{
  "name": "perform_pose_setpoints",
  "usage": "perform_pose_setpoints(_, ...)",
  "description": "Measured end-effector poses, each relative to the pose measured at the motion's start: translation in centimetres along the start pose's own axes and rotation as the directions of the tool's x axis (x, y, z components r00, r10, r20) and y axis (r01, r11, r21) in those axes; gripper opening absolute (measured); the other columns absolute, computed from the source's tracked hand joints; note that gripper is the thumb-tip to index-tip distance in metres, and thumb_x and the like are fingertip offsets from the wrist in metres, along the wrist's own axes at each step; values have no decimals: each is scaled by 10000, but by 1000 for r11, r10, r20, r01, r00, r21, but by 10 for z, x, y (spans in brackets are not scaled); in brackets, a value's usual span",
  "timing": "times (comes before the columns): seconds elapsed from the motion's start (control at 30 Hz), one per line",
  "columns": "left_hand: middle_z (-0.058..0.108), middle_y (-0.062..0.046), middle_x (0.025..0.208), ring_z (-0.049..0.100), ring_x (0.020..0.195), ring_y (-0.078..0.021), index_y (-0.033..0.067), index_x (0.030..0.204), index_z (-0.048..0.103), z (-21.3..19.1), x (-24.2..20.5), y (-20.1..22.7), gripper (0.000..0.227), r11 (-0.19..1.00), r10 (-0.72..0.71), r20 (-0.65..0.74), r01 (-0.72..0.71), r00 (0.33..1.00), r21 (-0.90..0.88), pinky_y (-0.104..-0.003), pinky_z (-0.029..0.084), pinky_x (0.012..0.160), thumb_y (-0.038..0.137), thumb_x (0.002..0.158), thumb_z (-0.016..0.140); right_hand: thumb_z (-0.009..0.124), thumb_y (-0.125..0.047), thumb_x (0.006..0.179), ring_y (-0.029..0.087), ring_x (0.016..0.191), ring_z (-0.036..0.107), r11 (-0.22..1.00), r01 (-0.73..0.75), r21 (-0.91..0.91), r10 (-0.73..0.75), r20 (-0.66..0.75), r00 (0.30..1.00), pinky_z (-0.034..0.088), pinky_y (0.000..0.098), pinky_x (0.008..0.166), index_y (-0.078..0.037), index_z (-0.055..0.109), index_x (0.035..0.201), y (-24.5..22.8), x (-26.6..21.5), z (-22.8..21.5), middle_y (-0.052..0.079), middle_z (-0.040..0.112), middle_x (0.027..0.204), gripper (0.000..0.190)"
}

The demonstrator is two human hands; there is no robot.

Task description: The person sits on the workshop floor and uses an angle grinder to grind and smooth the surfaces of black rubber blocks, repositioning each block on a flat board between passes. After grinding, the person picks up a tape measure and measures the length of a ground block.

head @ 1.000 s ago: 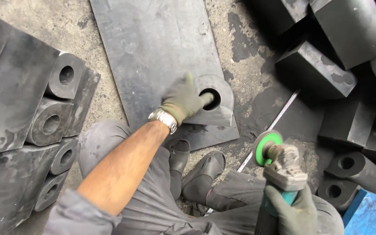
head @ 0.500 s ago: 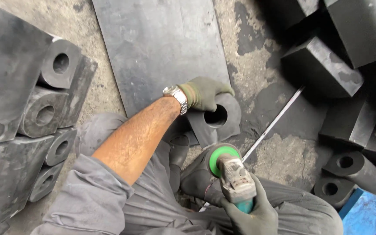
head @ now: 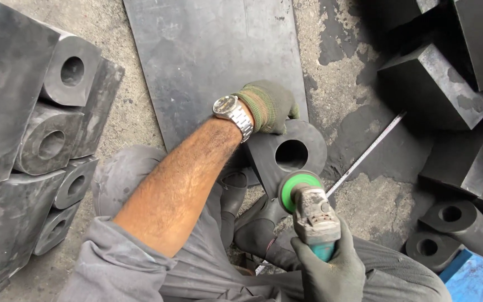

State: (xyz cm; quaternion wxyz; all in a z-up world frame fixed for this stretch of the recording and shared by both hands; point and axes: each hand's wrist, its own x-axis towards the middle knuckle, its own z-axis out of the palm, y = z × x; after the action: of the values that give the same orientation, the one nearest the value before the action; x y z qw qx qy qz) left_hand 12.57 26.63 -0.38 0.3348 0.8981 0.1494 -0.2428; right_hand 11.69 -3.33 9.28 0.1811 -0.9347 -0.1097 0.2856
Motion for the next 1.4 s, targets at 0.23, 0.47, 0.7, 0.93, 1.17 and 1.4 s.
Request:
perform_pose_setpoints(0.23,756,-24,1146,717,1041,-264,335,1253,728,1,1,0,454,1000,-5,13,5,1000,-10,-433,561,915,276,806,780,921,-285,594,174,1069,746,996,91,-23,-88,122,989,554,346,949,-109,540,1448,9,3,1,111,767,1175,951)
perform_pose_setpoints(0.47,761,-54,1139,725,1020,-276,311,1227,748,-1,2,3,402,998,-58,26,58,998,5,-443,571,903,253,830,757,881,-230,744,185,1018,740,984,-175,-41,176,14,984,576,365,920,-100,574,1429,-27,12,-19,120,768,1142,762)
perform_pose_setpoints(0.7,774,-90,1043,737,948,-308,253,1086,810,-3,1,7,287,998,-42,47,39,998,56,-461,587,845,209,807,756,925,-206,618,156,1050,738,998,57,32,-63,226,972,558,333,918,-106,561,1433,-19,5,-13,95,774,1128,899)
perform_pose_setpoints(0.93,762,-120,1011,727,935,-339,250,1017,812,1,5,6,275,998,-15,-31,17,999,54,-472,583,820,147,776,729,893,-205,706,187,1041,741,990,-131,-43,134,73,988,562,355,945,-141,521,1478,-31,7,-23,105,759,1162,859)
perform_pose_setpoints(1.17,750,-101,1039,721,949,-324,282,1050,794,3,5,3,329,1000,-14,-61,15,998,17,-462,573,837,178,740,756,912,-211,665,176,1022,771,1000,9,14,-12,185,983,589,347,939,-125,551,1465,-4,9,-20,92,783,1126,882)
perform_pose_setpoints(1.4,761,-111,1049,727,957,-328,261,1065,807,-4,1,9,304,997,-14,-20,15,1000,73,-461,582,847,160,787,735,888,-205,675,206,985,773,995,-82,62,75,110,991,617,388,904,-116,559,1424,4,6,-18,114,782,1117,823)
